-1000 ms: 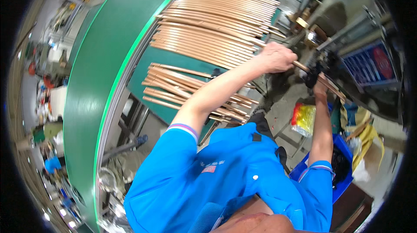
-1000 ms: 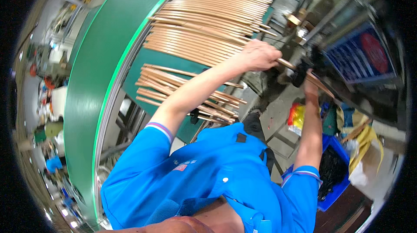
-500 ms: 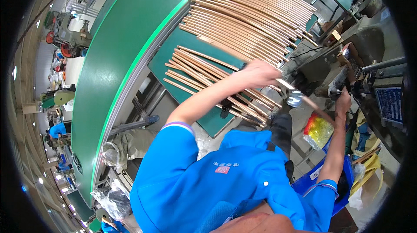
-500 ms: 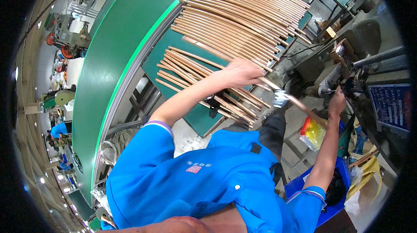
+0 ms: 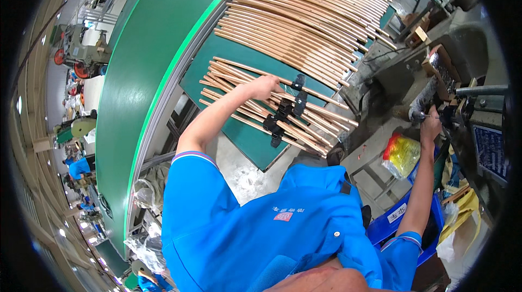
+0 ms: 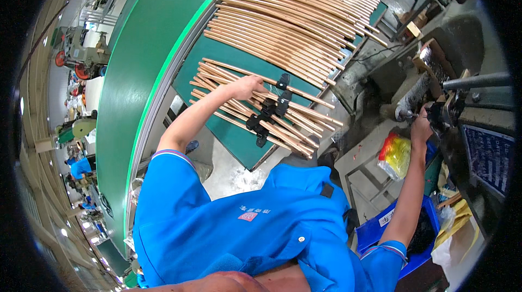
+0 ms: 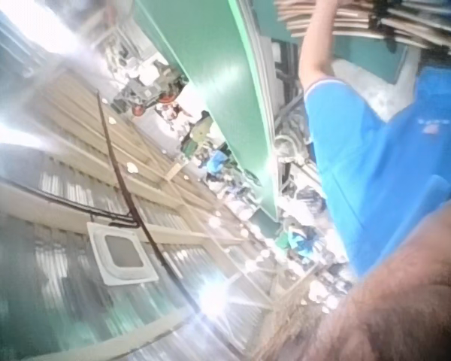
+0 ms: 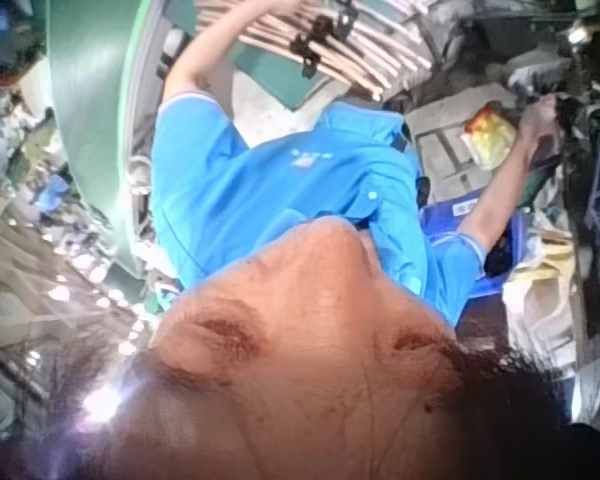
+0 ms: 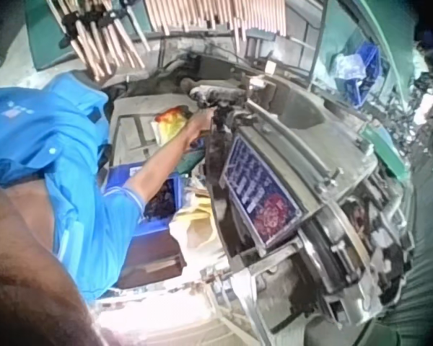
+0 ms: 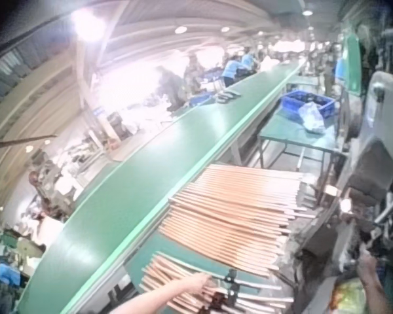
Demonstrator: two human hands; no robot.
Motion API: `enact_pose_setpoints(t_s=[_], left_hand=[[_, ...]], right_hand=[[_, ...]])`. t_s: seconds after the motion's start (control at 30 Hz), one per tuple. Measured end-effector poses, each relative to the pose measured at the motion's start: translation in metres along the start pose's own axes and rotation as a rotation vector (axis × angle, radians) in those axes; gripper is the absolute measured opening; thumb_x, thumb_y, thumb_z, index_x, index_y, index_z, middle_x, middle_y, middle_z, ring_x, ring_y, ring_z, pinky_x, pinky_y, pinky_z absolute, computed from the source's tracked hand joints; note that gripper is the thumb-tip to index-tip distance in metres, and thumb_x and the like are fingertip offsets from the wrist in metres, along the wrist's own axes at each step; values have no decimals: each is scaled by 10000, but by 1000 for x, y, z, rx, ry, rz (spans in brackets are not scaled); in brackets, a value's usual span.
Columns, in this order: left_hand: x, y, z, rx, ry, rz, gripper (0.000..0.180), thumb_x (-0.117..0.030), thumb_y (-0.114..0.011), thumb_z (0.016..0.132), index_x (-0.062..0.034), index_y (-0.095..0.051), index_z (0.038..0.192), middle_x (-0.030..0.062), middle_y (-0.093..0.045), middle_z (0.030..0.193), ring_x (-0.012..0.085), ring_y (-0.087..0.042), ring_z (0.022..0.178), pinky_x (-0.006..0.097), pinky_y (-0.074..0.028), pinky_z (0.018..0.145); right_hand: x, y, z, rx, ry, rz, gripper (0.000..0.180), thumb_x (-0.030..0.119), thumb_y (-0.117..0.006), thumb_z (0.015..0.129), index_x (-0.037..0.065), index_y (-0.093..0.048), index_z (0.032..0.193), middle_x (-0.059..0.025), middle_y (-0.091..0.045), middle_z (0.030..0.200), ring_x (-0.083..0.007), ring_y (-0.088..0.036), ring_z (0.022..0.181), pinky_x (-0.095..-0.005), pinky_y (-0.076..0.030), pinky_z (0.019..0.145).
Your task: The person repeatedly picks up wooden sticks and small black plastic components, inserts the components onto the sticks, and places the assembled items on a green work surface. The process is repeated continuously throughout the clip.
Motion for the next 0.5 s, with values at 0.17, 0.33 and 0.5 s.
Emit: enact_pose_setpoints(t_s=[0.17, 0.33, 0.5], left_hand=[[121, -4, 12, -669, 832, -1080, 280, -147, -670, 791, 31, -680, 1006, 127, -670, 729, 201, -649, 618, 358, -536, 500], [160, 0, -1, -1174, 1367, -1234, 304, -168, -795, 774, 83, -634, 832, 144, -641, 716, 202, -582, 485, 349, -531, 404], [187, -36, 0, -1407, 1474, -1457, 259, -112, -836, 706, 47, -639, 650, 127, -632, 614, 180, -573, 454, 323, -532, 382]], right_hand=[[8, 1, 3, 138, -88, 35, 237, 160, -458, 946, 40, -597, 1095, -226, -638, 842, -389, -614, 801, -441, -460, 657], [6, -4, -5, 329, -155, -179, 278, 203, -492, 940, 0, -595, 1100, -156, -621, 829, -288, -585, 757, -384, -458, 695], [-6, -16, -16, 343, -314, 79, 318, 254, -516, 946, 38, -579, 1172, -202, -634, 990, -351, -605, 896, -411, -469, 765]])
Point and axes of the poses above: each hand's wrist, its own z-axis towards the middle knuckle, its own y-axis out of the back of the hand, x = y × z, the point moved 9 cm from there along z, towards the middle knuckle
